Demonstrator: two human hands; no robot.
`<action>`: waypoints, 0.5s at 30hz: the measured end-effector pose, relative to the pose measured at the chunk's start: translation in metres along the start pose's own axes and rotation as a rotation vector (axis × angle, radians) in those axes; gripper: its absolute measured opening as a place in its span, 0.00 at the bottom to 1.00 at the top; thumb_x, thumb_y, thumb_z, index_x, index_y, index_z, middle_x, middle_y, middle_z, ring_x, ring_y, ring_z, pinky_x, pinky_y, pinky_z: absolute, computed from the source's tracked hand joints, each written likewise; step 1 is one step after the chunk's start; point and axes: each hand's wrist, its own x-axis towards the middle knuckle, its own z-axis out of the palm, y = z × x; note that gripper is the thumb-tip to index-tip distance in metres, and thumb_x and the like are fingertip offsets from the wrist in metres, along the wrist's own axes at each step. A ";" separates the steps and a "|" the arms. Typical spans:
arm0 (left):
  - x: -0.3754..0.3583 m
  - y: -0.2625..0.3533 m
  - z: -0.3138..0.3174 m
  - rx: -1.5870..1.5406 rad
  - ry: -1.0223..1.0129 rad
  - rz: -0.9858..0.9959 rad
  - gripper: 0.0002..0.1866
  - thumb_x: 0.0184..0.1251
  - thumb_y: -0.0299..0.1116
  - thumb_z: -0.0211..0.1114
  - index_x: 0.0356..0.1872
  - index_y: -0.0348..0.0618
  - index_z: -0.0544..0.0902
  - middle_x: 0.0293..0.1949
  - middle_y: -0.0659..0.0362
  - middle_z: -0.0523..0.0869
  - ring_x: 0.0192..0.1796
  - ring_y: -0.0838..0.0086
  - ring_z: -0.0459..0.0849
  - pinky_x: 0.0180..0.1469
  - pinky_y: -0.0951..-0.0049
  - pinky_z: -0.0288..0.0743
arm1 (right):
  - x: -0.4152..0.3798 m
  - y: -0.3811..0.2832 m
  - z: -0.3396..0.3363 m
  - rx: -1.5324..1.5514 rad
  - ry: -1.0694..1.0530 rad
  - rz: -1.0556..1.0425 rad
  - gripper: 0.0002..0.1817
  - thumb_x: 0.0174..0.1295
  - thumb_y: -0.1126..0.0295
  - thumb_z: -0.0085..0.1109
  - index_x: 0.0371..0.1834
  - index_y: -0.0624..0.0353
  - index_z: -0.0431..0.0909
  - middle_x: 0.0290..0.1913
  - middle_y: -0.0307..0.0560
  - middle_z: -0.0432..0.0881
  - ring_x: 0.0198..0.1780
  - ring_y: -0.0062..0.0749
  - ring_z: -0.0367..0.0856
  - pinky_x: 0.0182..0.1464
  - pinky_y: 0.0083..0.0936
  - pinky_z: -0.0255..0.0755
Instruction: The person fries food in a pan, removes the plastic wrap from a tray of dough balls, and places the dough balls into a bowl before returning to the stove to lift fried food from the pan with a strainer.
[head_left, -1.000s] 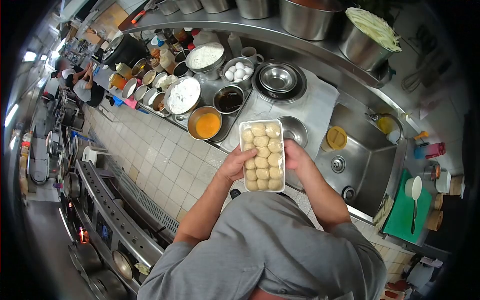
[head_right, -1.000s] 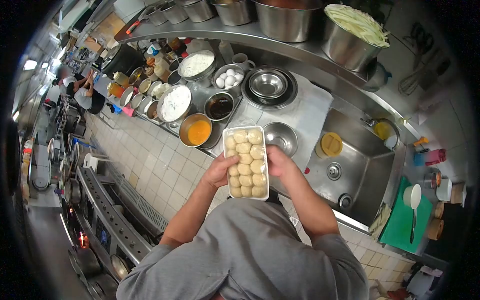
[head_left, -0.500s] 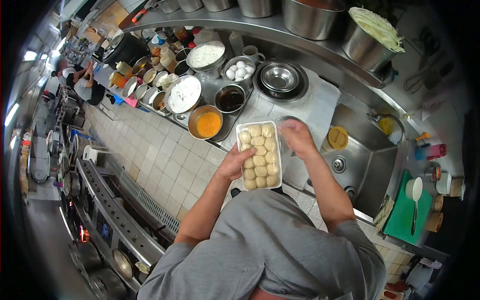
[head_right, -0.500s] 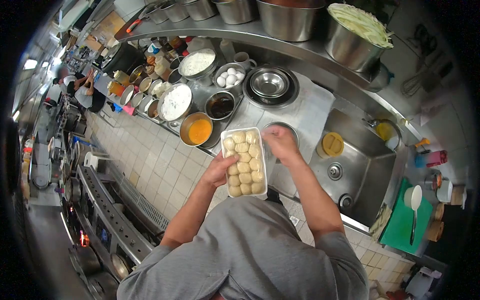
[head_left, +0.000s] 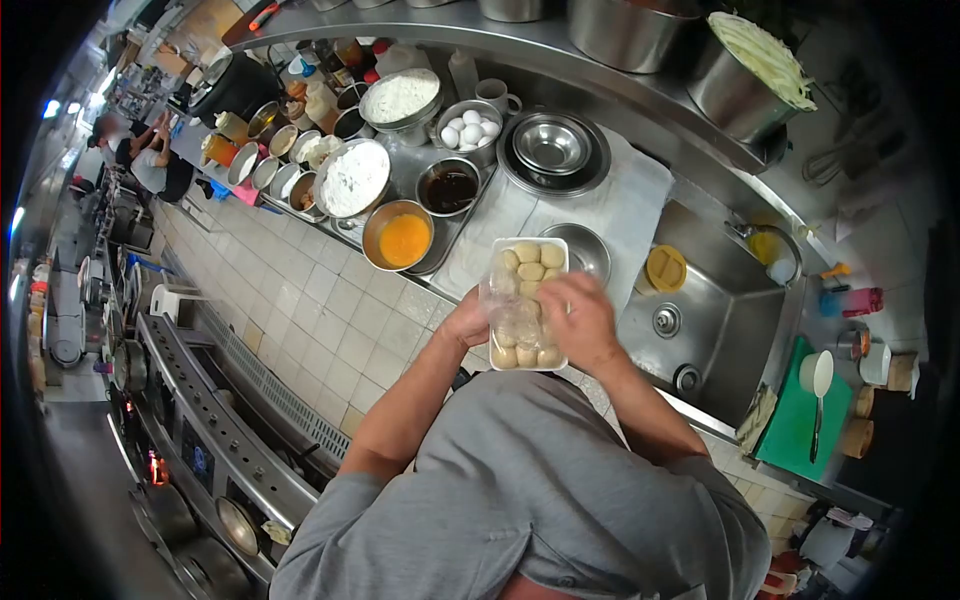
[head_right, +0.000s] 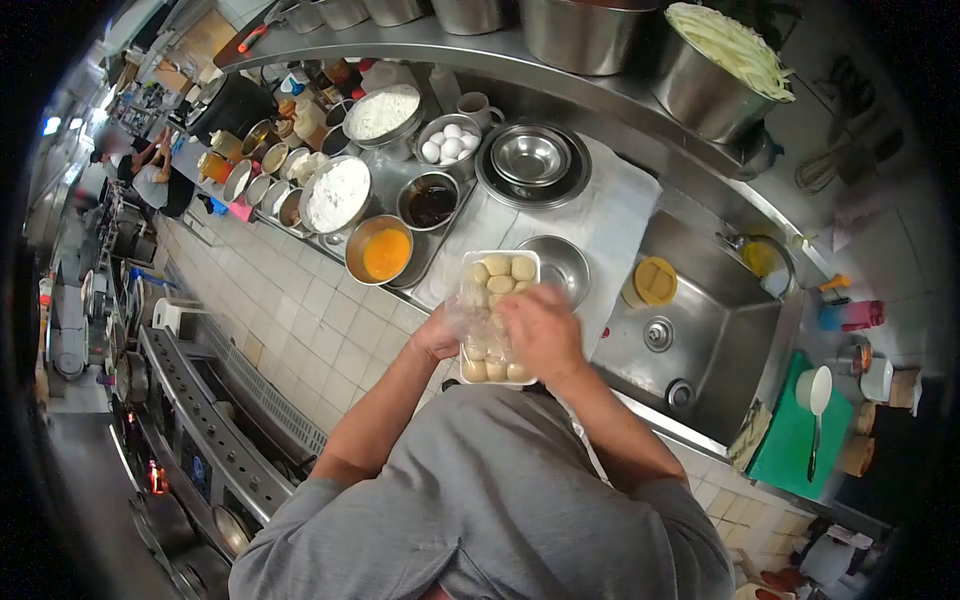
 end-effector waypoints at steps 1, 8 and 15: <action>0.003 -0.005 -0.002 -0.008 -0.001 -0.008 0.28 0.73 0.31 0.65 0.71 0.37 0.70 0.65 0.50 0.80 0.62 0.62 0.84 0.64 0.58 0.81 | -0.001 0.012 -0.006 -0.321 0.217 0.024 0.27 0.65 0.62 0.67 0.66 0.54 0.75 0.55 0.61 0.82 0.55 0.52 0.83 0.59 0.38 0.77; 0.031 -0.034 -0.002 -0.096 0.225 -0.262 0.25 0.79 0.34 0.57 0.71 0.33 0.68 0.63 0.46 0.80 0.62 0.58 0.84 0.64 0.56 0.82 | -0.023 0.079 0.010 0.426 0.229 0.581 0.54 0.59 0.62 0.72 0.82 0.62 0.45 0.71 0.62 0.70 0.69 0.45 0.74 0.69 0.34 0.71; 0.034 -0.035 0.017 -0.111 0.153 -0.283 0.26 0.81 0.37 0.54 0.71 0.30 0.67 0.62 0.45 0.81 0.60 0.56 0.85 0.62 0.56 0.83 | -0.028 0.072 0.007 0.719 0.457 0.577 0.46 0.60 0.68 0.69 0.79 0.62 0.52 0.67 0.60 0.73 0.64 0.45 0.78 0.63 0.35 0.77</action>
